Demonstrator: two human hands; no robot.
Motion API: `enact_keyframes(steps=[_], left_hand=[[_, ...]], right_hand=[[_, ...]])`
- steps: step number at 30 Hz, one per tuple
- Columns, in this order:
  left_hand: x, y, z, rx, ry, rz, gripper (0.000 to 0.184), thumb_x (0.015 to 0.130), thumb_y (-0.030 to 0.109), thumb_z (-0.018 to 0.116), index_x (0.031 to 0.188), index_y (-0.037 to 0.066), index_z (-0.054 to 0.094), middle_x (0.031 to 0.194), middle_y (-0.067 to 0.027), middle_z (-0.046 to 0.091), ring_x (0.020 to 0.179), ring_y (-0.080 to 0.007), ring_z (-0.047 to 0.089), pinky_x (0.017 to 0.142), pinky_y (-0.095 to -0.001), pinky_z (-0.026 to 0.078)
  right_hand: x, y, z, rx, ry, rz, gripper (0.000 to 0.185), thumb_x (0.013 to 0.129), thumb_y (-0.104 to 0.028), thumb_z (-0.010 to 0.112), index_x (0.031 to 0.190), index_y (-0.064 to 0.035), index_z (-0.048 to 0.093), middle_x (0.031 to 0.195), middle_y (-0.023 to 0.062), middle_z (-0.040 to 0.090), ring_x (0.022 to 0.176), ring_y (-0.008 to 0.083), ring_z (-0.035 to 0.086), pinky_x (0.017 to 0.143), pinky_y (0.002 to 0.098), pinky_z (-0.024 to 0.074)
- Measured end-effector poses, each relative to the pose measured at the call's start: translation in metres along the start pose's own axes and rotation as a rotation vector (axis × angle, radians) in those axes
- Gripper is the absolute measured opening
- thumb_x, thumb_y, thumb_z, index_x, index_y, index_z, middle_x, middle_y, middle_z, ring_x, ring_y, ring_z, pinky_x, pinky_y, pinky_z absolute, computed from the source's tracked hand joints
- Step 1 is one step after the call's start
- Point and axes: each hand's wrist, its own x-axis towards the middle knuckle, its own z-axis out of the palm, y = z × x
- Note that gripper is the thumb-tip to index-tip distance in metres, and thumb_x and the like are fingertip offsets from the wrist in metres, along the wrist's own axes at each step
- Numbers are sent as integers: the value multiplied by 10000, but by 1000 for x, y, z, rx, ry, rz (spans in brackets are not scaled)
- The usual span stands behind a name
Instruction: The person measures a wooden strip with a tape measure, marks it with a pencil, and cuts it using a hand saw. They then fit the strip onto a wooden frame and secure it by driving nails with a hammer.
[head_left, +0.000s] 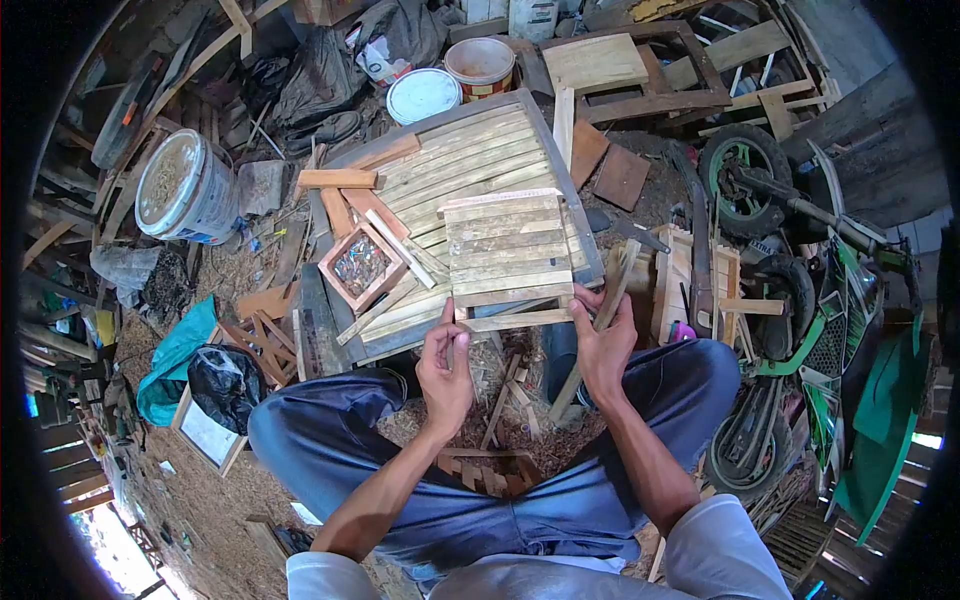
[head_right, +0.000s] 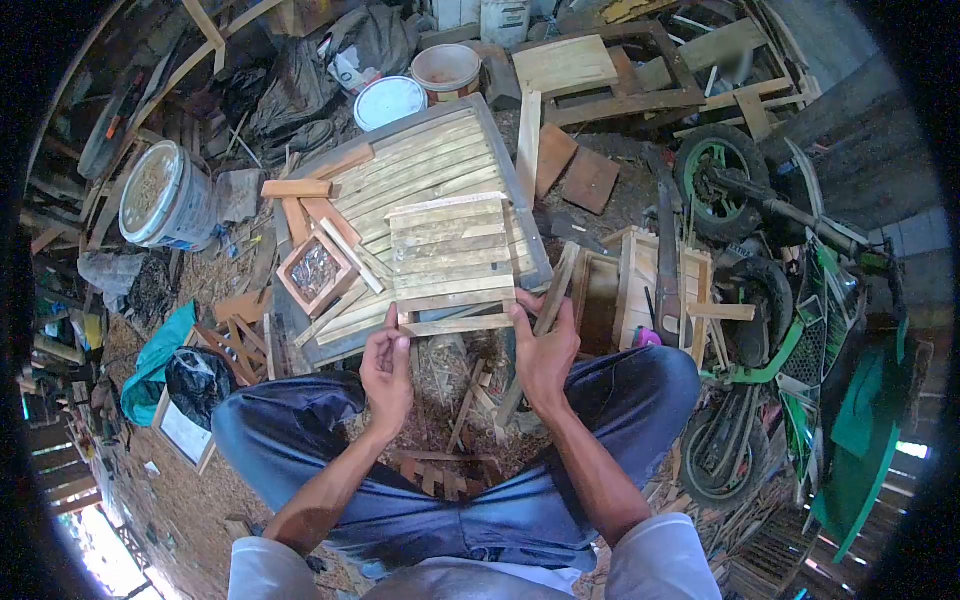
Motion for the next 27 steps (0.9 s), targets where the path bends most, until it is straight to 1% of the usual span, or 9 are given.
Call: enact_keyframes(steps=[2,5,8,14,20,23,26,27], left_hand=[[1,-1,1,14,-6,20,115,977,85,527,1042,-6,505,1484,-197,381,888,-58,486,827,-216,405],[2,-16,-5,106,-45,41,113,977,84,529,1046,1,500,1496,-187,366,897,-54,484,827,-215,403],[2,-18,-3,108,-26,27,111,980,96,529,1041,9,497,1496,-185,368,896,-54,481,829,-213,398],[1,-2,4,-3,0,-3,114,990,118,515,1037,20,481,1497,-195,362,896,-60,476,841,-217,394],[-2,-1,3,-22,-2,-1,87,992,94,499,1040,24,477,1488,-199,377,971,-73,492,900,-231,385],[-2,-3,6,-34,27,41,89,985,69,503,1034,2,471,1461,-226,399,899,-80,506,840,-225,412],[-2,1,5,5,-6,25,79,993,81,489,1044,23,471,1491,-203,371,1004,-76,490,921,-229,373],[-2,1,5,-3,-5,21,79,993,81,488,1045,24,471,1491,-203,370,1004,-77,490,922,-230,372]], right_hand=[[0,0,0,5,-2,0,275,839,-62,702,1021,40,523,1018,144,707,967,203,670,870,331,491],[0,2,2,93,-6,8,268,844,-65,699,1018,40,524,1022,141,707,966,203,673,872,324,496],[1,0,2,51,-11,4,267,847,-62,696,1020,41,520,1025,143,705,970,211,673,871,330,499],[0,-6,2,79,-5,12,264,840,-46,696,1010,30,509,1023,142,703,982,218,672,871,329,501],[1,5,1,76,-1,-24,250,837,-31,691,999,17,506,1026,130,704,944,208,672,852,326,496],[0,3,1,86,11,-21,243,837,-32,688,991,16,506,1010,127,707,923,203,670,839,327,491],[-1,-8,-1,-6,6,-15,237,840,-40,687,986,17,510,988,126,711,893,196,665,816,330,490],[-1,-6,-1,-8,10,-24,234,840,-41,687,983,16,511,980,124,712,879,195,663,806,333,489]])
